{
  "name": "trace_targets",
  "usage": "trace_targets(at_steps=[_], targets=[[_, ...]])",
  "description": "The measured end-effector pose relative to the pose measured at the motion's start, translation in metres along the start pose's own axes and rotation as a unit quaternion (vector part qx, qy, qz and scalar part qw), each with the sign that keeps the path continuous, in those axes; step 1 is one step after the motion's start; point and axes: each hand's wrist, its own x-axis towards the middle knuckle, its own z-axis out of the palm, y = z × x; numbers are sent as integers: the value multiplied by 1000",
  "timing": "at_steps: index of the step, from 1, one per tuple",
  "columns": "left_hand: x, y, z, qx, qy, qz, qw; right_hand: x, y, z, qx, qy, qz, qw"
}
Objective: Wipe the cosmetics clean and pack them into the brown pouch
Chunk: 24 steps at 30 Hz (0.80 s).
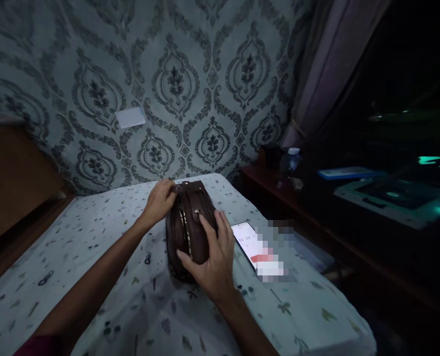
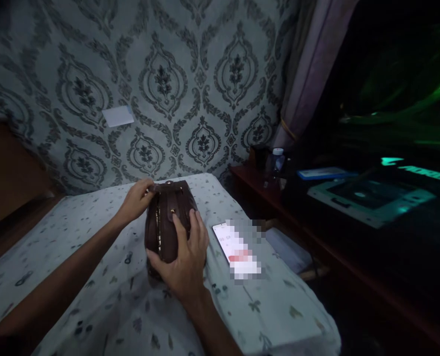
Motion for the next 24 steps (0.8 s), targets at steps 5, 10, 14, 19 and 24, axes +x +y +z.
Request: trace_targets(at_steps=[5,10,14,19,24], targets=[[-8,7,20,-41,67,-46,996,-5,0,-7,43,-23,65,997],[-5,21,32,-27,89,-79,992,-6,-2,-10,56,-44,84,994],[-3,30,35,-23,72,-87,993,-5,-3,-8,49,-39,76,995],[-7,23,27,-82,61,-104,989,-7,-2,-5,49,-22,85,995],[-7,5,13,-252,-39,-77,964,-8,-1,-5,72,3,89,993]])
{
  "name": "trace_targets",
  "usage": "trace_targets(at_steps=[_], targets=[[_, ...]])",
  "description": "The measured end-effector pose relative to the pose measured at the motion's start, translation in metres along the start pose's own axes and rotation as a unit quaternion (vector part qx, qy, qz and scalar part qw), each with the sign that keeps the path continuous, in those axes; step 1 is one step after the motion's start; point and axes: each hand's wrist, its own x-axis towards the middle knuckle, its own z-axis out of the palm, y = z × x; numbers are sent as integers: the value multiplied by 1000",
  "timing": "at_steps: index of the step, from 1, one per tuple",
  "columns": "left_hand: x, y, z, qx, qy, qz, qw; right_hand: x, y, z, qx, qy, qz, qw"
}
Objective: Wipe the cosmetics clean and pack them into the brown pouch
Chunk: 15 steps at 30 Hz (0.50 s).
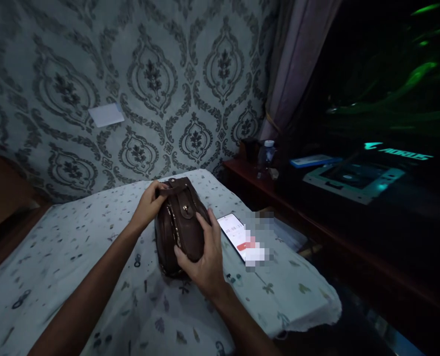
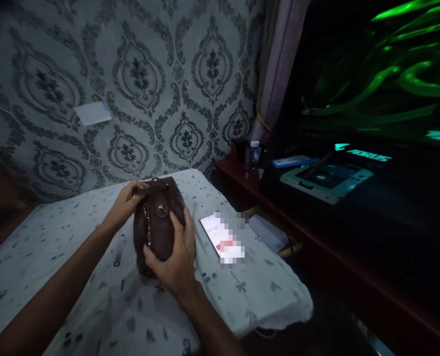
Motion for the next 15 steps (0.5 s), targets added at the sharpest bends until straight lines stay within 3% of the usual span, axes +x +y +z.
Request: trace_targets(at_steps=[7,15], targets=[[-1,-9,-21,-113,-115,-9,987,0,3,0,25,17,6,1000],[-1,-14,-32,-152,-182,-29,971,1,2,-4,56,27,25,998]])
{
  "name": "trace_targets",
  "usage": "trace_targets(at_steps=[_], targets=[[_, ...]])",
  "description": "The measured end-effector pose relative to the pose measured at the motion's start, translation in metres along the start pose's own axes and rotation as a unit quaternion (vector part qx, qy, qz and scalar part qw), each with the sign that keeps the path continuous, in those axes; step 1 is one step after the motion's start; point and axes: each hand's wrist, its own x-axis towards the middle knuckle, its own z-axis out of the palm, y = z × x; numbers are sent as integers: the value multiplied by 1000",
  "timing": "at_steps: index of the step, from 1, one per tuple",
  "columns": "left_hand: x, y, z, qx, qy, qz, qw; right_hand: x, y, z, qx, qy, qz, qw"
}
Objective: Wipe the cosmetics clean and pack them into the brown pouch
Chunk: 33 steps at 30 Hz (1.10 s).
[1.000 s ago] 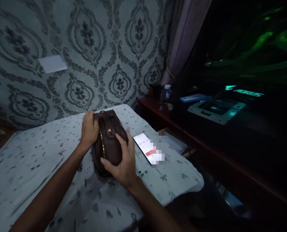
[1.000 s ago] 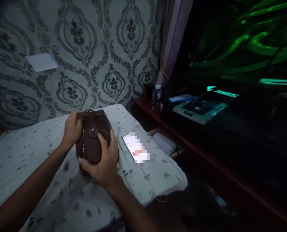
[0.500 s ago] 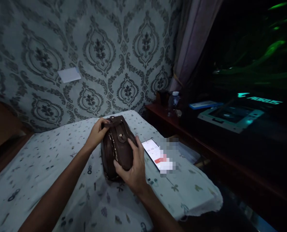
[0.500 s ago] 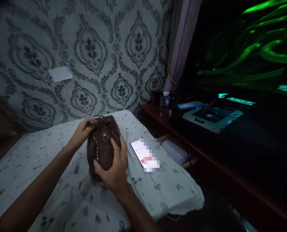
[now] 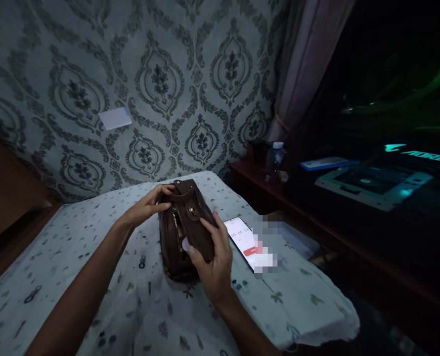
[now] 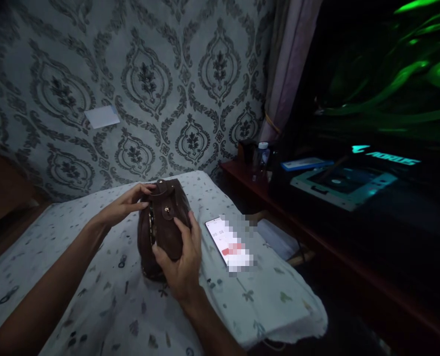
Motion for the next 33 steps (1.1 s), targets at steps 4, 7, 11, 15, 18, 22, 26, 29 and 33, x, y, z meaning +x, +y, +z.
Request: trace_targets(at_steps=[4,7,11,15,18,22,26,29,33], targets=[[0,1,0,0,-3,4,1000,0,1,-4,-8,-28,-3,1000],[1,3,-2,13,-12,-2,1000,0,2,-6,-30,-57,-23,998],[1,6,-5,28,-29,-9,999,0,4,-8,-68,-81,-54,993],[3,7,-2,68,-28,-10,997,0,3,-8,-78,-83,-80,990],[6,6,4,108,-8,5,994,-1,1,-8,-83,-73,-79,991],[8,2,13,116,21,14,993,-1,0,-7,-94,-76,-69,990],[6,3,12,78,14,3,997,-1,1,-8,-95,-87,-66,990],[3,6,7,47,-9,-11,999,0,3,-9,-87,-89,-71,990],[1,8,-2,22,-50,-12,998,1,4,-7,-80,-82,-72,991]])
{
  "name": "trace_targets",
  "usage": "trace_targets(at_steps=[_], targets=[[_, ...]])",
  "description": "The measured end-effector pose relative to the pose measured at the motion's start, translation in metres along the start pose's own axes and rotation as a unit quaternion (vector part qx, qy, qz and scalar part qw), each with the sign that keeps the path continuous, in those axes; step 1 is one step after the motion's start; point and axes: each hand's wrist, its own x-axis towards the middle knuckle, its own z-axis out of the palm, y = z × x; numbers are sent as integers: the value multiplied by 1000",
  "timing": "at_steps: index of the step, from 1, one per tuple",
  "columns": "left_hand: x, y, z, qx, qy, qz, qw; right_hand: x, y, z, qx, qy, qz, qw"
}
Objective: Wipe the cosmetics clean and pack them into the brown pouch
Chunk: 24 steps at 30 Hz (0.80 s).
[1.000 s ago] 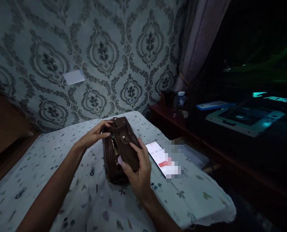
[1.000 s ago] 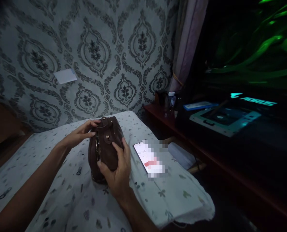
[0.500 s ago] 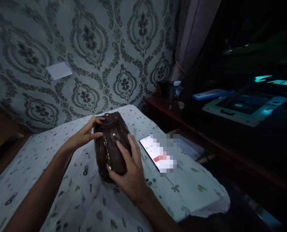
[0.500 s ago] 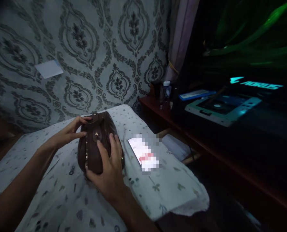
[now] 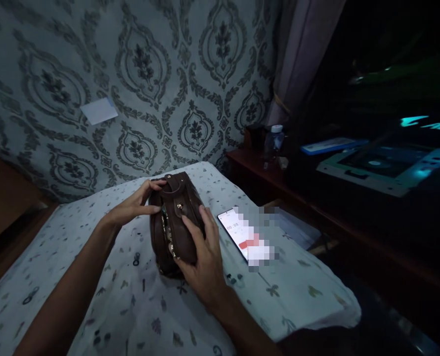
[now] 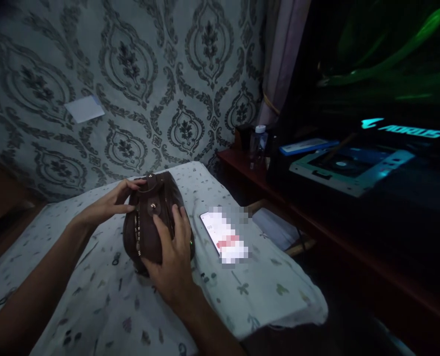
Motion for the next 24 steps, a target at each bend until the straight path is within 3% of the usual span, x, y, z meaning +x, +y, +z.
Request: trace_targets(at_steps=[5,16,24], targets=[[-1,-3,-2,7,-21,15,1000,0,0,-1,11,-2,-6,1000],[8,1,12,45,39,-2,998,0,2,-1,35,-7,-37,999],[2,5,6,6,-4,-13,1000,-1,0,0,53,3,6,999]])
